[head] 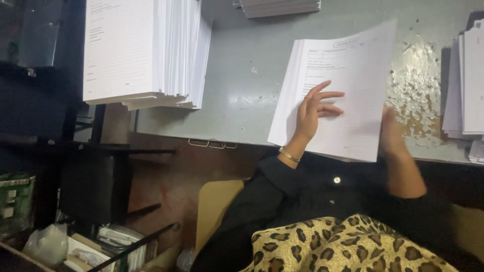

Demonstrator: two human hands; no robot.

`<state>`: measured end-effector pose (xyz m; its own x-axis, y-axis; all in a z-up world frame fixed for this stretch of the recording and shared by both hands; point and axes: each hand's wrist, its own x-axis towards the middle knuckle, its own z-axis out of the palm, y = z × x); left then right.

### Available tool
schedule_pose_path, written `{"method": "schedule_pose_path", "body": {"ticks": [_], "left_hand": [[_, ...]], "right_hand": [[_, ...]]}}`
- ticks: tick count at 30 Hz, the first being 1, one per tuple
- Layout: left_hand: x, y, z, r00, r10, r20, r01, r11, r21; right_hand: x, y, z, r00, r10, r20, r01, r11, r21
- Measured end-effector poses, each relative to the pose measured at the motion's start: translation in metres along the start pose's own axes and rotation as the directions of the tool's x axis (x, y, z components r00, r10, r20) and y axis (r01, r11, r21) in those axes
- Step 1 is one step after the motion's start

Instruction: A person is sorting and inspecting stacks of printed documents on a production table, flipping through pages to verify content.

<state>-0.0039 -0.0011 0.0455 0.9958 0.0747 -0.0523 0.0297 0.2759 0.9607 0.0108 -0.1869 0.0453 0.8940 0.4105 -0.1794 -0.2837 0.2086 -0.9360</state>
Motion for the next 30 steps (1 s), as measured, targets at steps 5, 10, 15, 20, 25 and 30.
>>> {"method": "schedule_pose_path", "body": {"ticks": [5, 10, 15, 20, 25, 30], "left_hand": [[-0.001, -0.013, -0.001, 0.998, 0.062, 0.031, -0.063, 0.998, 0.019], [-0.035, 0.016, -0.009, 0.995, 0.102, 0.008, -0.102, 0.989, 0.103], [-0.109, 0.085, -0.075, 0.506, -0.244, 0.828, 0.116, 0.970, 0.214], [-0.192, -0.020, -0.134, 0.973, -0.077, 0.218, 0.093, 0.993, -0.066], [-0.207, 0.122, -0.029, 0.572, -0.242, -0.784, -0.057, 0.941, -0.332], [-0.217, 0.117, -0.052, 0.426, -0.213, -0.879, -0.238, 0.911, -0.336]], "right_hand": [[-0.012, -0.041, 0.003, 0.956, 0.189, -0.225, -0.269, 0.873, -0.407], [-0.011, -0.021, -0.016, 0.982, -0.017, -0.189, -0.081, 0.862, -0.500], [-0.036, -0.051, 0.035, 0.998, -0.048, -0.037, 0.041, 0.987, -0.154], [-0.040, 0.004, 0.135, 0.938, 0.197, -0.286, -0.213, 0.977, -0.026], [-0.057, 0.078, 0.193, 0.993, 0.113, -0.035, -0.111, 0.992, 0.054], [-0.063, 0.070, 0.214, 0.972, 0.177, 0.156, -0.182, 0.983, 0.022]]}}
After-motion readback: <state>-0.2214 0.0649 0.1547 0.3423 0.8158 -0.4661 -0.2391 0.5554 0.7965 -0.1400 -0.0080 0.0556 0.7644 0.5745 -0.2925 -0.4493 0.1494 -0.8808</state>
